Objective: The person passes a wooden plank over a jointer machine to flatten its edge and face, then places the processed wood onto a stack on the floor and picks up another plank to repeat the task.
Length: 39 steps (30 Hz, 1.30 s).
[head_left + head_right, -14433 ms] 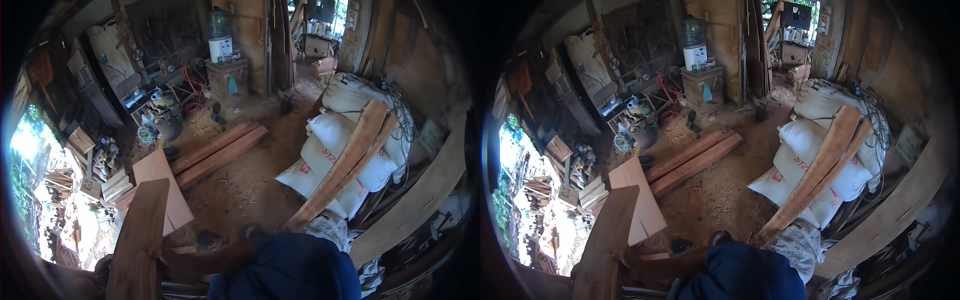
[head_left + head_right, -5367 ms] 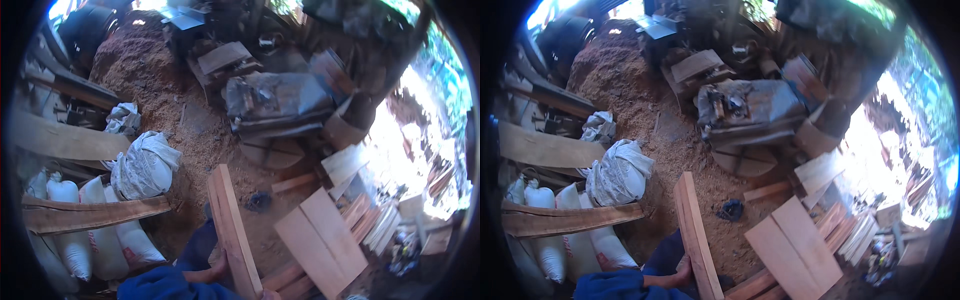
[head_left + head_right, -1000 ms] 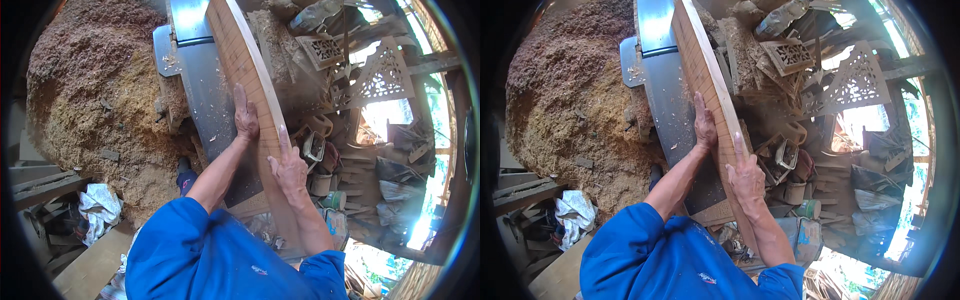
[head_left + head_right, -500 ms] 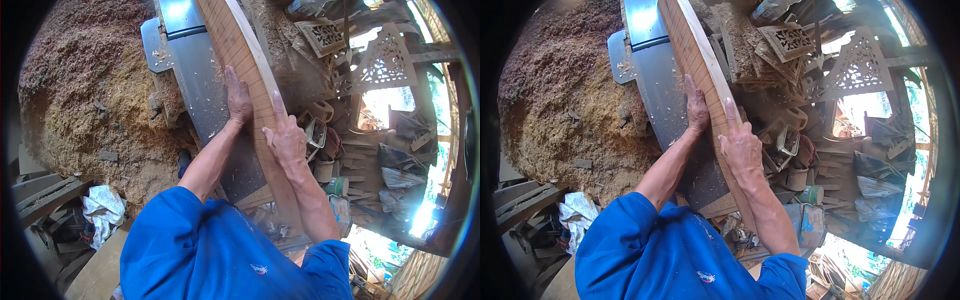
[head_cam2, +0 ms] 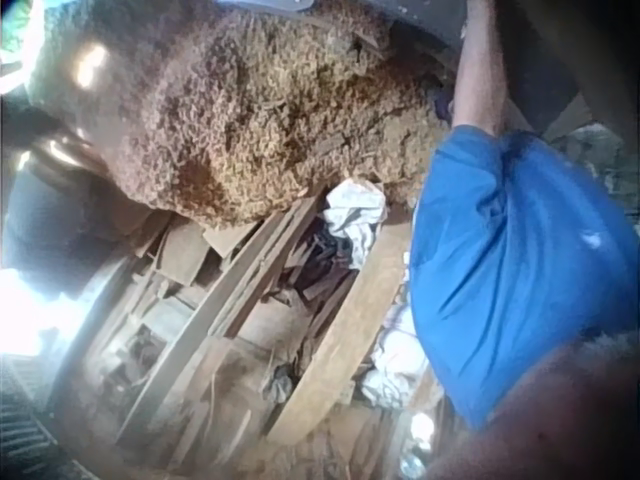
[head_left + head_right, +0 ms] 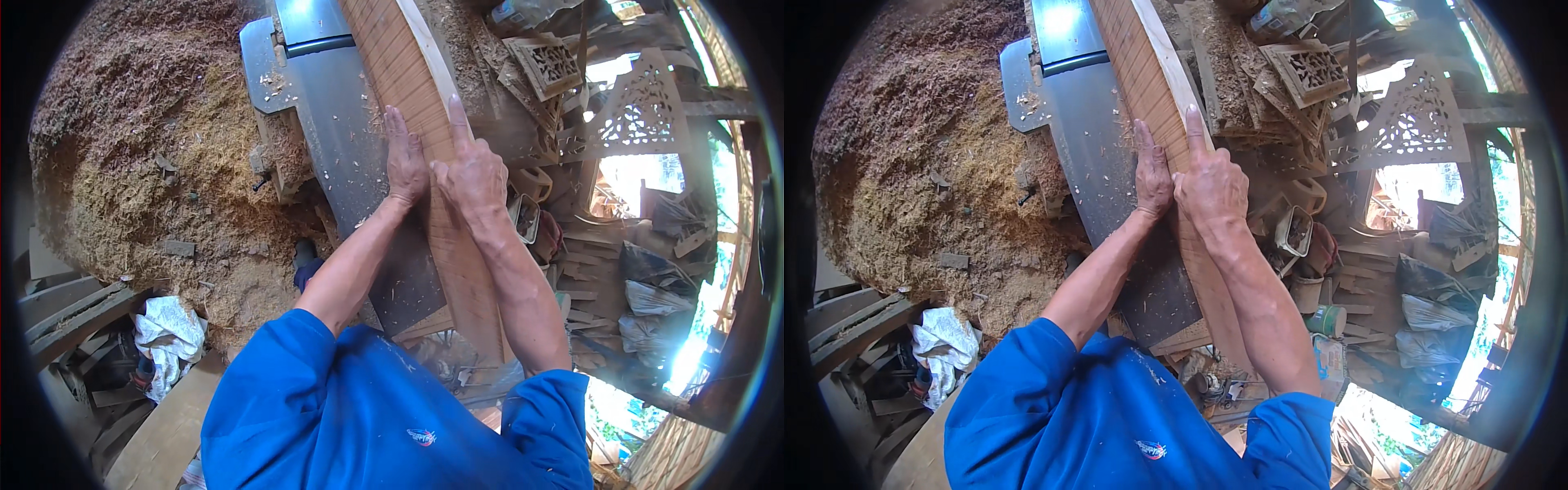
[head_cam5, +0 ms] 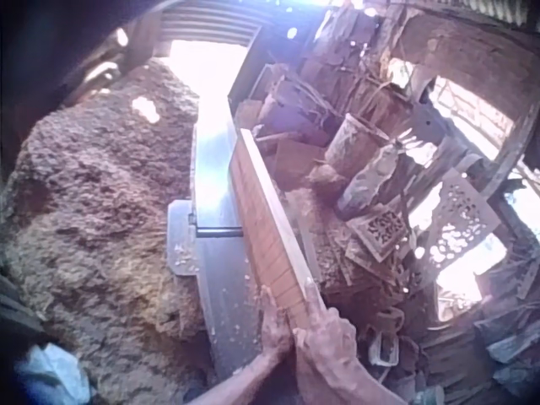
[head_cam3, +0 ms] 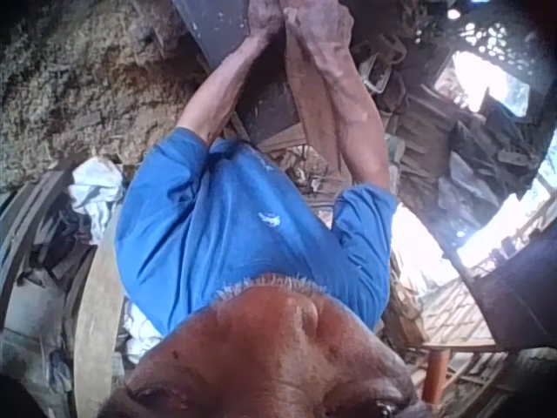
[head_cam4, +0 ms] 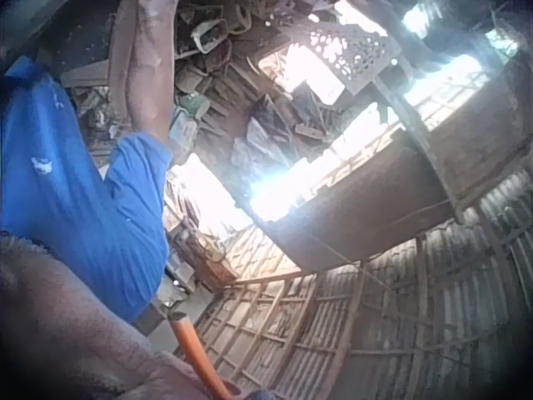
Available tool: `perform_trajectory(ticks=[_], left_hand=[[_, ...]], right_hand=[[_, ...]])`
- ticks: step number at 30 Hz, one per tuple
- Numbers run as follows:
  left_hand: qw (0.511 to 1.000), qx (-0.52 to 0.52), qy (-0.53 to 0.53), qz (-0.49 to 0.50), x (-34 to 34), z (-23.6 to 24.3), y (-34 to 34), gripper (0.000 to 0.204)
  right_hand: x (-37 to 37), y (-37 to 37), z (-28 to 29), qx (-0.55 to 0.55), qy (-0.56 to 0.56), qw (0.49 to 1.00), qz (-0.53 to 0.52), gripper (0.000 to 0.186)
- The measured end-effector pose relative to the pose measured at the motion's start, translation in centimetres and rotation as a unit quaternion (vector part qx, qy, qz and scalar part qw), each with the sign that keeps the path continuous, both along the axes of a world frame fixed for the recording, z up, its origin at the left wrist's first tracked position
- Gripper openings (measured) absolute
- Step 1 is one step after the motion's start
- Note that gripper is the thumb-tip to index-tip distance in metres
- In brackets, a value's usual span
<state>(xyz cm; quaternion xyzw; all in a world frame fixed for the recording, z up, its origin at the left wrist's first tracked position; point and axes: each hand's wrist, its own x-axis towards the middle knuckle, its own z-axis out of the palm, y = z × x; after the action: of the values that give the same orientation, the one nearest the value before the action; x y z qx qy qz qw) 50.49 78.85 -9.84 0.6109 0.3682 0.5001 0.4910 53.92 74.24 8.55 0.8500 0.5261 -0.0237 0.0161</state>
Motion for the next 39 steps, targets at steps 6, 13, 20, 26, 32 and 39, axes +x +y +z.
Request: perform_trajectory(ticks=[6,13,20,26,32,39], left_hand=[[1.0,0.007,-0.011,-0.003,0.1,-0.3,0.1,0.067],[1.0,-0.016,-0.007,-0.002,0.1,0.1,-0.1,0.067],[1.0,0.014,0.021,0.004,-0.5,-0.3,-0.6,0.064],[1.0,0.018,0.01,-0.009,-0.9,0.0,-0.6,0.065],[1.0,0.02,-0.001,-0.007,-1.1,0.3,-0.7,0.066],[0.997,-0.035,-0.019,-0.059,-1.8,2.3,-2.1,0.078]], right_hand=[[0.6,3.4,-0.4,0.01,-0.013,1.0,0.011,0.103],[1.2,7.4,-0.4,0.027,-0.019,0.999,0.032,0.099],[0.6,11.2,0.2,-0.009,-0.045,0.999,0.029,0.094],[1.7,14.5,-0.7,0.021,-0.048,0.998,0.042,0.097],[2.0,17.3,-0.9,0.018,-0.059,0.997,0.042,0.098],[2.0,21.0,-0.3,0.0,-0.06,0.998,0.031,0.099]])
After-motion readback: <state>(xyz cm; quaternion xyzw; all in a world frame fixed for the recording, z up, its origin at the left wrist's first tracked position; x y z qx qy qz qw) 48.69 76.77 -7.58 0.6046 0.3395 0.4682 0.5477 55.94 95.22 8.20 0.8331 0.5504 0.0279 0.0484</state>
